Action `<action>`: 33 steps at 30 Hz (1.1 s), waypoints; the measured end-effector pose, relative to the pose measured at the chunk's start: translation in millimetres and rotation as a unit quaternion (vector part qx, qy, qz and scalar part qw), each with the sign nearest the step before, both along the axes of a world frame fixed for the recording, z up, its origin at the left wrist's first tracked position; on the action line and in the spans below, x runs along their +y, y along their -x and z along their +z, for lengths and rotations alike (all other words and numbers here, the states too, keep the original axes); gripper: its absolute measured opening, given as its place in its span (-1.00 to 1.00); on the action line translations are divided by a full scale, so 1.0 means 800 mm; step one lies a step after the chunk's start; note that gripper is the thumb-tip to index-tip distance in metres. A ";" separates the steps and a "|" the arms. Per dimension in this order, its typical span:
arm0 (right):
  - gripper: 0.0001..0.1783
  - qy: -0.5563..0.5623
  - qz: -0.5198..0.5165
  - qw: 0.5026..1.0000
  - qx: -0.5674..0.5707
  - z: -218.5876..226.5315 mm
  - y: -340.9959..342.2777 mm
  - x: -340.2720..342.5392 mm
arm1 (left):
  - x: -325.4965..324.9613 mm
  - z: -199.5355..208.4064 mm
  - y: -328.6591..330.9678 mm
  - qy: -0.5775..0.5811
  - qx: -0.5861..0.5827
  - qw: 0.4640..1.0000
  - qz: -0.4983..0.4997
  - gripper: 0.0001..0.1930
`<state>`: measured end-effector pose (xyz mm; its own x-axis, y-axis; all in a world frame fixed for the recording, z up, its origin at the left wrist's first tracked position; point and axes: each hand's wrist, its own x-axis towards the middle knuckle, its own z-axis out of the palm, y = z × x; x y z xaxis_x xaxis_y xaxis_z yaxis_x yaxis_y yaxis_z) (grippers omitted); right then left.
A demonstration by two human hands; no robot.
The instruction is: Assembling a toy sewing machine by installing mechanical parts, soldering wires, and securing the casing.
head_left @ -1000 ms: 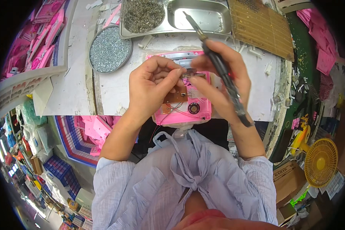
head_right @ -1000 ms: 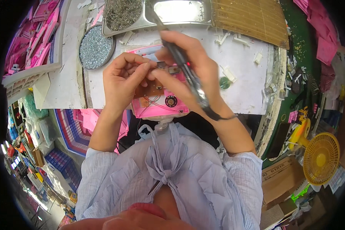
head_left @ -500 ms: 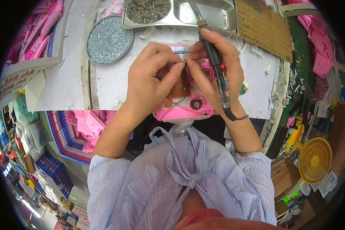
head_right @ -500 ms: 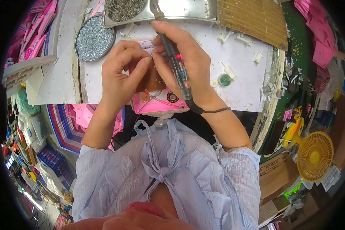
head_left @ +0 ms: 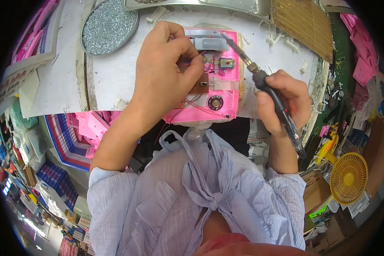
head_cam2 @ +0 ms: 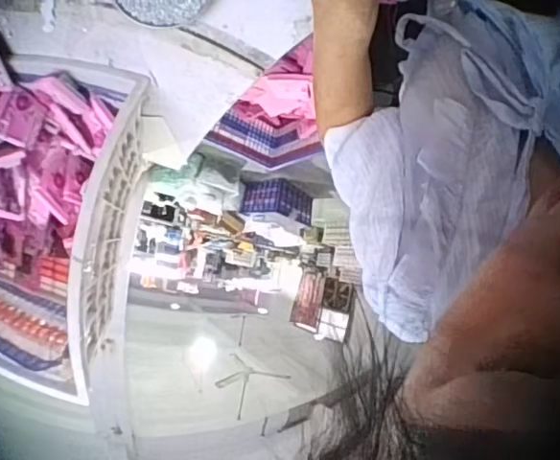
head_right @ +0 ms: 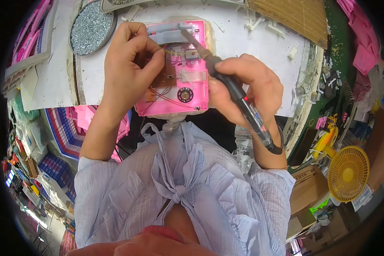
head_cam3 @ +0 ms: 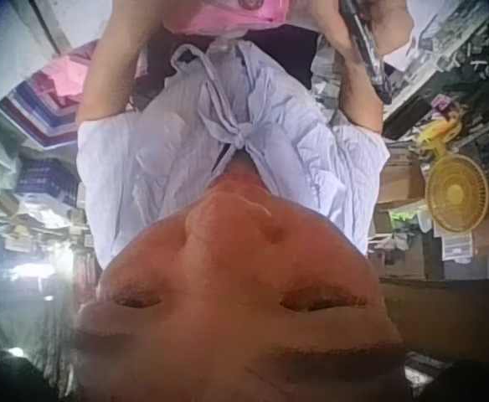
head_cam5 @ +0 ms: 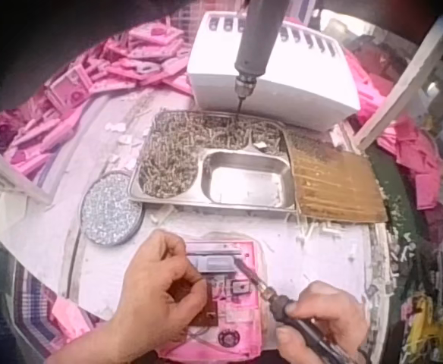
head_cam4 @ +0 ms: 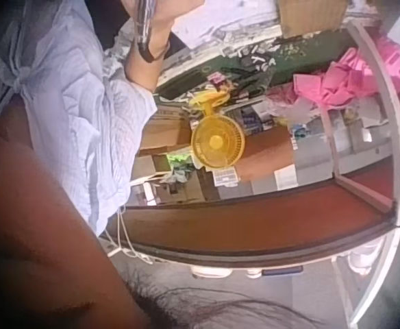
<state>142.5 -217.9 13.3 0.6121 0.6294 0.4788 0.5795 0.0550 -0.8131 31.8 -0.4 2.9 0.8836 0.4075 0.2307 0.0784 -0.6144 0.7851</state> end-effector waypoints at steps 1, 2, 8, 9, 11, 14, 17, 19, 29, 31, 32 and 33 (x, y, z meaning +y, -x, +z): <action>-0.60 0.017 0.027 0.999 -0.030 0.000 -0.005 -0.004 | -0.001 -0.001 0.001 -0.008 -0.002 1.000 0.002 -0.93; -0.60 0.025 0.043 0.998 -0.049 0.002 -0.007 -0.003 | -0.001 -0.002 0.001 -0.004 -0.004 1.000 -0.001 -0.93; -0.60 0.046 0.092 0.988 -0.118 0.008 -0.007 0.007 | -0.001 -0.003 0.002 -0.004 -0.014 1.000 -0.007 -0.92; -0.60 0.048 0.094 0.987 -0.123 0.007 -0.007 0.007 | 0.000 -0.004 0.001 -0.005 -0.011 1.000 -0.007 -0.92; -0.59 0.045 0.096 0.986 -0.128 0.007 -0.007 0.008 | -0.001 -0.003 0.001 -0.003 -0.008 1.000 -0.005 -0.92; -0.59 0.038 0.091 0.986 -0.132 0.005 -0.006 0.011 | -0.002 -0.002 0.001 0.000 -0.009 1.000 -0.002 -0.92; -0.60 0.048 0.082 0.986 -0.139 0.003 -0.007 0.013 | -0.001 -0.003 0.001 -0.010 -0.018 1.000 -0.005 -0.92; -0.61 0.047 0.077 0.986 -0.143 0.002 -0.007 0.015 | 0.001 -0.006 0.000 -0.027 -0.030 0.999 -0.008 -0.92; -0.63 0.046 0.082 0.986 -0.139 0.005 -0.009 0.016 | -0.001 -0.006 0.000 -0.019 -0.023 1.000 0.001 -0.91; -0.62 0.036 0.084 0.987 -0.136 0.002 -0.009 0.017 | -0.001 -0.005 0.000 -0.018 -0.019 1.000 0.001 -0.91; -0.62 0.032 0.083 0.987 -0.133 0.001 -0.009 0.018 | -0.001 -0.005 -0.001 -0.018 -0.022 1.000 0.002 -0.91; -0.62 0.029 0.081 0.988 -0.131 0.000 -0.009 0.018 | -0.001 -0.006 -0.001 -0.017 -0.024 1.000 0.002 -0.91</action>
<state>149.5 -203.6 13.7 0.3608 0.7405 0.5670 0.7575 0.1220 -0.6413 32.6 -1.2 -1.9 0.8697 0.4017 0.2868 0.0428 -0.6404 0.7669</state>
